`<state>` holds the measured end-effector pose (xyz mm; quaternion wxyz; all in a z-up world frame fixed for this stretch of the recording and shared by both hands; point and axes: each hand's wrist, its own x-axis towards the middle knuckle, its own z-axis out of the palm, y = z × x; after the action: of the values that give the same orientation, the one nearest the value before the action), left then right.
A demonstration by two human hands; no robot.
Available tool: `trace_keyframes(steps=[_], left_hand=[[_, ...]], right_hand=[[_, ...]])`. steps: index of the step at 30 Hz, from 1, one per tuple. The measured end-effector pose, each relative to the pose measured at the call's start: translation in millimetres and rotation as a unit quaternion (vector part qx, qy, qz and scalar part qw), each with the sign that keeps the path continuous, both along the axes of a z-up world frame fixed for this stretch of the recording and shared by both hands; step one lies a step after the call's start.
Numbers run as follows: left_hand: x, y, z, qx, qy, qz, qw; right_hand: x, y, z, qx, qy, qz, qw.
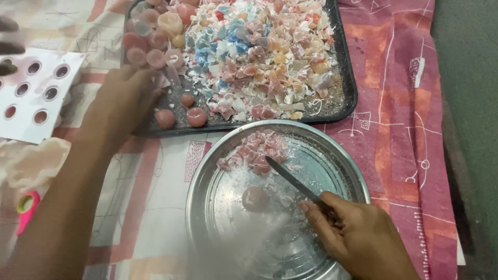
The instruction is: Scraping and shaping colorful wax pieces on a metal plate into a mold.
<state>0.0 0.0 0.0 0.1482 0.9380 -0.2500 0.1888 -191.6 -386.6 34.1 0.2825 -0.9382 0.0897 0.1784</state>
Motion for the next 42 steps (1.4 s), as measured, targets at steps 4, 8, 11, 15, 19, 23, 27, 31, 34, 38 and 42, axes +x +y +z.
trace_keyframes(steps=[4,8,11,15,19,23,27,31,34,38,42], left_hand=[[2,3,-14,0.091,-0.023,0.032,0.995],[7,6,-21,0.142,-0.013,0.047,0.989],[9,1,-19,0.14,-0.005,0.065,0.988],[9,2,-19,0.137,-0.006,0.078,0.987],[10,-3,7,0.157,0.005,0.062,0.986],[11,21,6,0.073,0.018,0.099,0.992],[-37,-16,74,-0.108,0.101,0.121,0.982],[-101,-64,100,-0.255,0.318,-0.023,0.913],[-151,-99,82,-0.14,0.469,-0.044,0.871],[-185,-125,60,-0.256,0.471,-0.209,0.818],[-172,-122,51,-0.159,0.287,-0.181,0.927]], right_hand=[[-3,1,-2,-0.015,-0.008,0.002,1.0],[-5,-1,-4,0.006,-0.012,0.027,1.0],[-9,-4,-6,0.015,-0.024,0.025,0.999],[-12,-10,-5,0.015,-0.038,0.006,0.999],[-12,-12,0,0.003,-0.031,0.0,1.0],[-11,-11,1,-0.043,-0.016,0.008,0.999],[-5,-9,14,0.013,-0.09,-0.006,0.996],[-5,-22,3,-0.031,-0.023,-0.025,0.999],[0,-18,6,-0.042,-0.1,-0.019,0.994],[0,-13,9,-0.028,-0.113,-0.014,0.993],[-5,-13,7,-0.02,-0.098,-0.018,0.995]])
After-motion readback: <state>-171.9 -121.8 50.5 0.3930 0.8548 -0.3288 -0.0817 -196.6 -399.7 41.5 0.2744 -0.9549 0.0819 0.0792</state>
